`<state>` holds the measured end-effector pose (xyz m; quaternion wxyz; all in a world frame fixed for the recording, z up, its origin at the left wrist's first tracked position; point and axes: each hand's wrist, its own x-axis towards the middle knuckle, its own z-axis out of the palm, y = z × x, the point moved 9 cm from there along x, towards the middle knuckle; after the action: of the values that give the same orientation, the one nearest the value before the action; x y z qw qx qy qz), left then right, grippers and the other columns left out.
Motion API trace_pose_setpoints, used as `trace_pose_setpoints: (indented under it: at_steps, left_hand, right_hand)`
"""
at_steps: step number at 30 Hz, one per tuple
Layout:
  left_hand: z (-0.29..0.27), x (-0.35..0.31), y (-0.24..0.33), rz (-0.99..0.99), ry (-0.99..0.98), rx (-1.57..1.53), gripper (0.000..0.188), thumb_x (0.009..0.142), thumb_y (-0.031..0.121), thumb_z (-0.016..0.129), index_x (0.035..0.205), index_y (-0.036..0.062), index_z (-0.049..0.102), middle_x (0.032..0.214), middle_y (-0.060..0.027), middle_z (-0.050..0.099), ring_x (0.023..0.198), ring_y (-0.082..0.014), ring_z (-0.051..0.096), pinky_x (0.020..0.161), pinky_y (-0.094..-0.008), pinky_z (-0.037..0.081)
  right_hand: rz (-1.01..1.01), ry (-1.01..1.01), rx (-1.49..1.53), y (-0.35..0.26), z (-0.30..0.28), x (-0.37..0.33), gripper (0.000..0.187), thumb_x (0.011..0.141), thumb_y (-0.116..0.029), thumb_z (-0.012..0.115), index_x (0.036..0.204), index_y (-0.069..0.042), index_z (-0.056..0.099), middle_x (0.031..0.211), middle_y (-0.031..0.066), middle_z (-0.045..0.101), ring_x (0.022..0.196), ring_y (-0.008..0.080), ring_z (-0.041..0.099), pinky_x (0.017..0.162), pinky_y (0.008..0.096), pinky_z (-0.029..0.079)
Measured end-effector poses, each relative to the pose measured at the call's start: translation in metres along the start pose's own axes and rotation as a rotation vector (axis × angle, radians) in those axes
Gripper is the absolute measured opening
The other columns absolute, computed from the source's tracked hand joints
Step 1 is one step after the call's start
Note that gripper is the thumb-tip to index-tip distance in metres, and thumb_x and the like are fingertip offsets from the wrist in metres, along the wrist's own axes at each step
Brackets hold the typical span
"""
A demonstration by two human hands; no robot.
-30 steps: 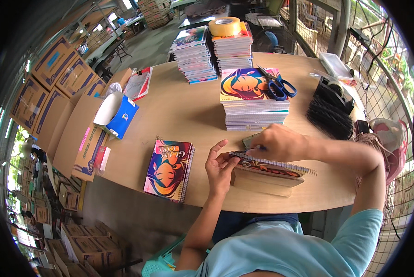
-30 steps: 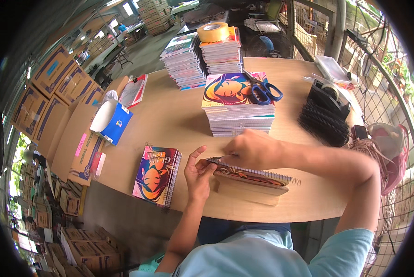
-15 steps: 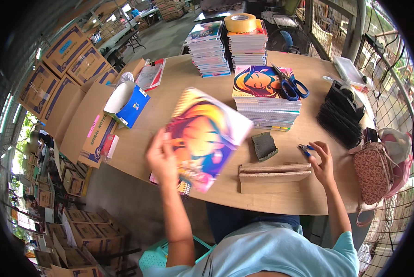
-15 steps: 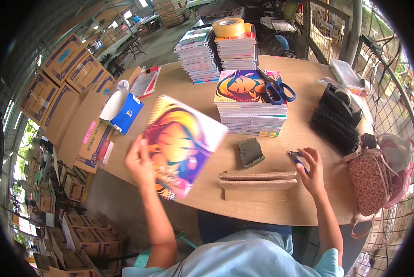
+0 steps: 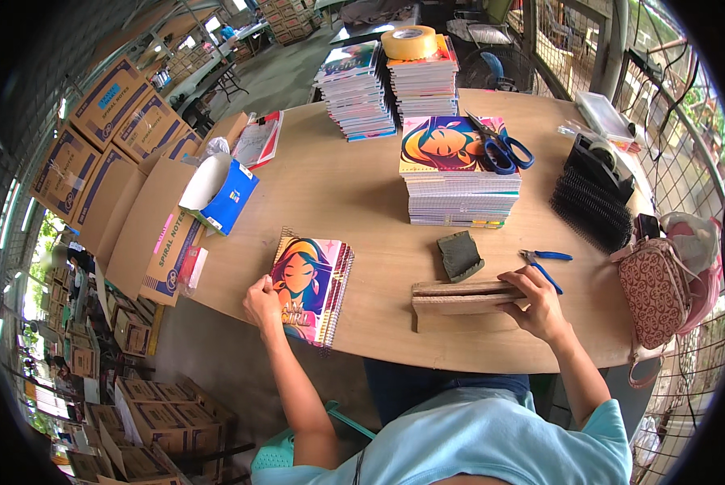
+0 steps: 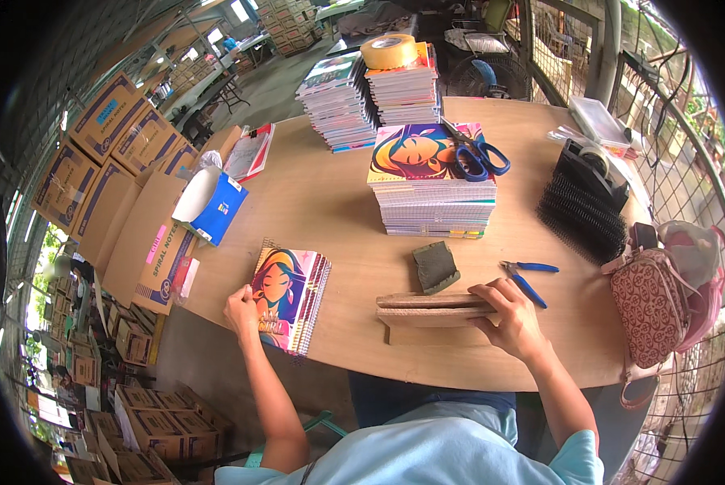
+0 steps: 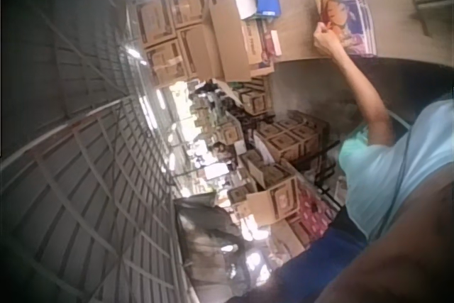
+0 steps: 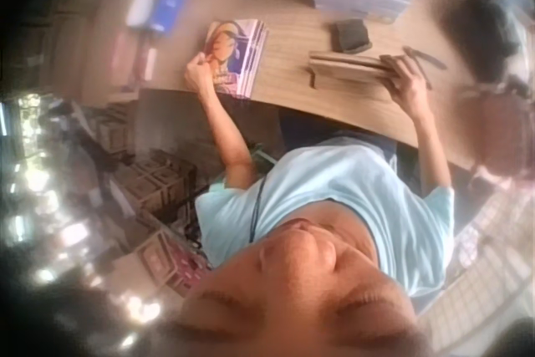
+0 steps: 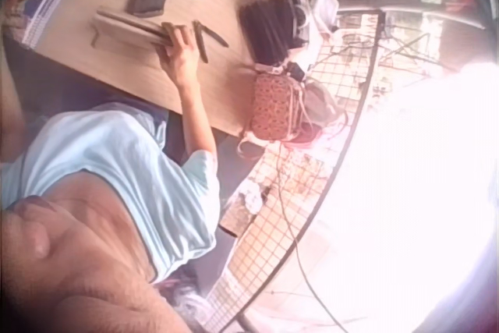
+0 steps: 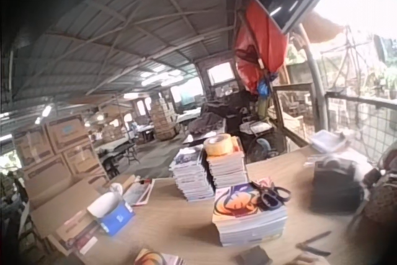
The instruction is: The person assembles spiral-bound notebooks by inserting a metal coil into the punched holes of the covers and pages. They use a small dark tool to secure the coil ends and then place the finished notebooks onto a stack on the table.
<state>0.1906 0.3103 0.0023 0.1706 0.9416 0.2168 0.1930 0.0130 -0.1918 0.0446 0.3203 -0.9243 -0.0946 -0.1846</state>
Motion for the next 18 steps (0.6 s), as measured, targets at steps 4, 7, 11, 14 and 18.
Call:
trace_pose_setpoints:
  at_steps: [4, 7, 11, 14, 18]
  left_hand:
    - [-0.023, -0.007, 0.044, 0.368, 0.279, -0.036, 0.034, 0.09, 0.026, 0.068, 0.121, 0.011, 0.068, 0.114, -0.0198, 0.067, 0.1, -0.0365, 0.065, 0.085, -0.0456, 0.053]
    - [-0.007, -0.014, 0.152, 0.481, -0.022, -0.698, 0.045, 0.089, 0.021, 0.071, 0.127, -0.0001, 0.06, 0.125, -0.0209, 0.059, 0.111, -0.0301, 0.061, 0.089, -0.0416, 0.052]
    - [0.073, -0.009, 0.319, 0.361, -0.465, -0.94, 0.042, 0.084, 0.041, 0.076, 0.096, 0.0018, 0.07, 0.086, -0.0103, 0.072, 0.079, -0.0164, 0.067, 0.074, -0.0305, 0.053]
    - [0.125, 0.005, 0.369, 0.436, -0.669, -0.686, 0.042, 0.074, 0.038, 0.084, 0.085, 0.0007, 0.069, 0.07, -0.0079, 0.066, 0.062, -0.0145, 0.059, 0.06, -0.0338, 0.049]
    - [0.125, 0.028, 0.362, 0.411, -0.586, -0.646, 0.031, 0.073, 0.028, 0.084, 0.084, 0.0042, 0.066, 0.076, -0.0079, 0.069, 0.068, -0.0192, 0.064, 0.062, -0.0381, 0.05]
  right_hand:
    - [-0.093, -0.099, 0.006, -0.019, -0.014, 0.023, 0.071, 0.062, -0.022, 0.088, 0.128, -0.011, 0.063, 0.12, 0.0141, 0.056, 0.1, 0.0346, 0.056, 0.088, 0.0429, 0.049]
    - [-0.075, 0.171, -0.225, -0.002, -0.052, 0.07, 0.064, 0.069, -0.032, 0.085, 0.125, -0.01, 0.064, 0.129, 0.0203, 0.049, 0.115, 0.04, 0.046, 0.1, 0.0493, 0.041]
    - [0.088, 0.412, -0.58, 0.019, -0.036, 0.162, 0.056, 0.086, -0.059, 0.064, 0.131, -0.027, 0.058, 0.146, 0.0266, 0.035, 0.132, 0.0538, 0.034, 0.101, 0.0715, 0.03]
    - [0.157, 0.283, -0.535, 0.038, -0.011, 0.185, 0.043, 0.088, -0.049, 0.064, 0.128, -0.031, 0.061, 0.14, 0.0251, 0.04, 0.123, 0.0495, 0.042, 0.093, 0.0678, 0.037]
    - [0.092, 0.4, -0.575, 0.035, -0.008, 0.176, 0.036, 0.089, -0.037, 0.064, 0.124, -0.03, 0.063, 0.132, 0.0216, 0.045, 0.113, 0.0421, 0.046, 0.085, 0.0597, 0.041]
